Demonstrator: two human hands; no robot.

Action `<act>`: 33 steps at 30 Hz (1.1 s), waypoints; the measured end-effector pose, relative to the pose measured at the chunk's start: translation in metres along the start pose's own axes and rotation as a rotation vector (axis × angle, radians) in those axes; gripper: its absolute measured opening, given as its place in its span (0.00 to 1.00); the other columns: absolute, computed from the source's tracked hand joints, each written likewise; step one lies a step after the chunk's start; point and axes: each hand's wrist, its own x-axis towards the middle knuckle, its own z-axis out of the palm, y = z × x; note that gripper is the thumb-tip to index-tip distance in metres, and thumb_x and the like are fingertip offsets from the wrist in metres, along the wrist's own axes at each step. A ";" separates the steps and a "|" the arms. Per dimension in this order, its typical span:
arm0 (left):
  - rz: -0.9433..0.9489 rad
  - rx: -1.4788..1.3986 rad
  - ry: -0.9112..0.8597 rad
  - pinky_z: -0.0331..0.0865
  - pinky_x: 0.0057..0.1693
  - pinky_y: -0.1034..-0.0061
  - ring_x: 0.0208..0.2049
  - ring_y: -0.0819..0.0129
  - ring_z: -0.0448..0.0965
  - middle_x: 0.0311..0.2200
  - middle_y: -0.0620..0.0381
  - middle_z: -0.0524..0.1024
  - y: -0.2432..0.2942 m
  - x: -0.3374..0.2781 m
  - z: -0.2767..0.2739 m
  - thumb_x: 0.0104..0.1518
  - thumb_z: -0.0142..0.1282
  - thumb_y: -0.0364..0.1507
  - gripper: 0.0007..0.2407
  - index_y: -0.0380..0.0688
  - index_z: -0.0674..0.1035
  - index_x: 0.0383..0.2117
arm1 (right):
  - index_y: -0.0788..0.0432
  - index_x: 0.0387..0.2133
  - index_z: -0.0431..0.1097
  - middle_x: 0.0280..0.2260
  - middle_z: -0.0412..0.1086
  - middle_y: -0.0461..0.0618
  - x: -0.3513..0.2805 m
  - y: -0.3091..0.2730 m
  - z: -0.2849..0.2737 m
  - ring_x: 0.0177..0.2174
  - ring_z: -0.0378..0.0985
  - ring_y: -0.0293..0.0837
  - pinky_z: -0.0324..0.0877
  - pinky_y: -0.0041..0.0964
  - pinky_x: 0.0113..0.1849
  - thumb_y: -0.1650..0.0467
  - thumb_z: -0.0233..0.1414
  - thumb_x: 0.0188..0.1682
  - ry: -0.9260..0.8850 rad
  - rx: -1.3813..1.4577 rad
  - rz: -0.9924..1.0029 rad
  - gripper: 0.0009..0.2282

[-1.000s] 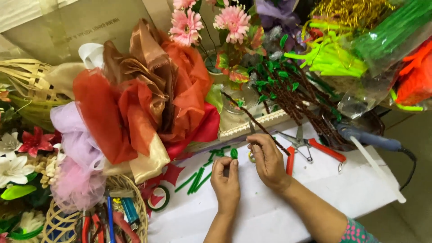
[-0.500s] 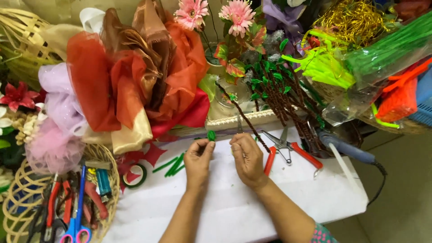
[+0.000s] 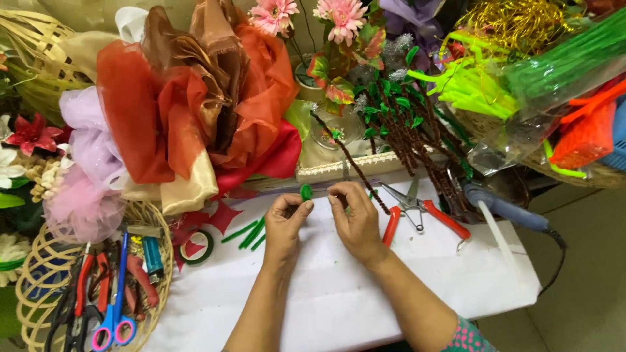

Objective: The person uses a hot glue gun to attach small green plastic leaves to a brown pipe cleaner stem. They then use scissors to trim the excess length of the pipe cleaner. The workspace is cluttered with various crafting materials, including artificial flowers and ribbons.

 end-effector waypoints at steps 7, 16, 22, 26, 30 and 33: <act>-0.018 0.053 -0.129 0.68 0.38 0.86 0.28 0.81 0.71 0.22 0.60 0.76 0.014 -0.012 0.002 0.50 0.63 0.23 0.02 0.41 0.80 0.24 | 0.60 0.42 0.71 0.33 0.71 0.51 0.003 -0.004 -0.002 0.33 0.77 0.49 0.74 0.36 0.33 0.76 0.52 0.47 -0.038 -0.064 -0.112 0.10; -0.054 0.094 -0.280 0.66 0.36 0.84 0.25 0.79 0.69 0.19 0.59 0.75 0.022 -0.010 0.004 0.53 0.58 0.24 0.03 0.39 0.81 0.25 | 0.63 0.42 0.71 0.33 0.72 0.51 0.002 0.006 -0.002 0.31 0.73 0.38 0.72 0.33 0.36 0.74 0.48 0.50 -0.260 0.431 0.298 0.09; -0.076 0.082 -0.361 0.65 0.36 0.85 0.25 0.79 0.67 0.18 0.61 0.72 0.029 -0.015 0.003 0.55 0.56 0.24 0.04 0.40 0.79 0.23 | 0.66 0.42 0.68 0.30 0.70 0.51 -0.005 0.021 -0.002 0.28 0.73 0.36 0.73 0.31 0.34 0.75 0.49 0.50 -0.295 0.675 0.420 0.09; -0.053 0.125 -0.400 0.61 0.34 0.84 0.24 0.78 0.64 0.17 0.62 0.69 0.040 -0.016 0.004 0.55 0.53 0.24 0.05 0.40 0.78 0.22 | 0.69 0.37 0.69 0.26 0.69 0.53 -0.004 0.021 -0.003 0.26 0.71 0.37 0.73 0.33 0.31 0.77 0.50 0.49 -0.275 0.706 0.429 0.06; -0.055 0.155 -0.401 0.60 0.33 0.84 0.23 0.78 0.62 0.16 0.62 0.67 0.047 -0.017 0.005 0.56 0.51 0.24 0.06 0.40 0.78 0.22 | 0.70 0.35 0.70 0.24 0.70 0.55 -0.003 0.021 -0.002 0.24 0.71 0.38 0.72 0.33 0.29 0.78 0.50 0.48 -0.256 0.706 0.423 0.04; -0.061 0.151 -0.401 0.61 0.34 0.85 0.25 0.79 0.63 0.17 0.63 0.68 0.055 -0.021 0.008 0.57 0.51 0.24 0.06 0.40 0.79 0.24 | 0.69 0.35 0.70 0.23 0.70 0.55 0.000 0.012 -0.002 0.24 0.71 0.37 0.72 0.33 0.30 0.77 0.51 0.48 -0.220 0.735 0.454 0.05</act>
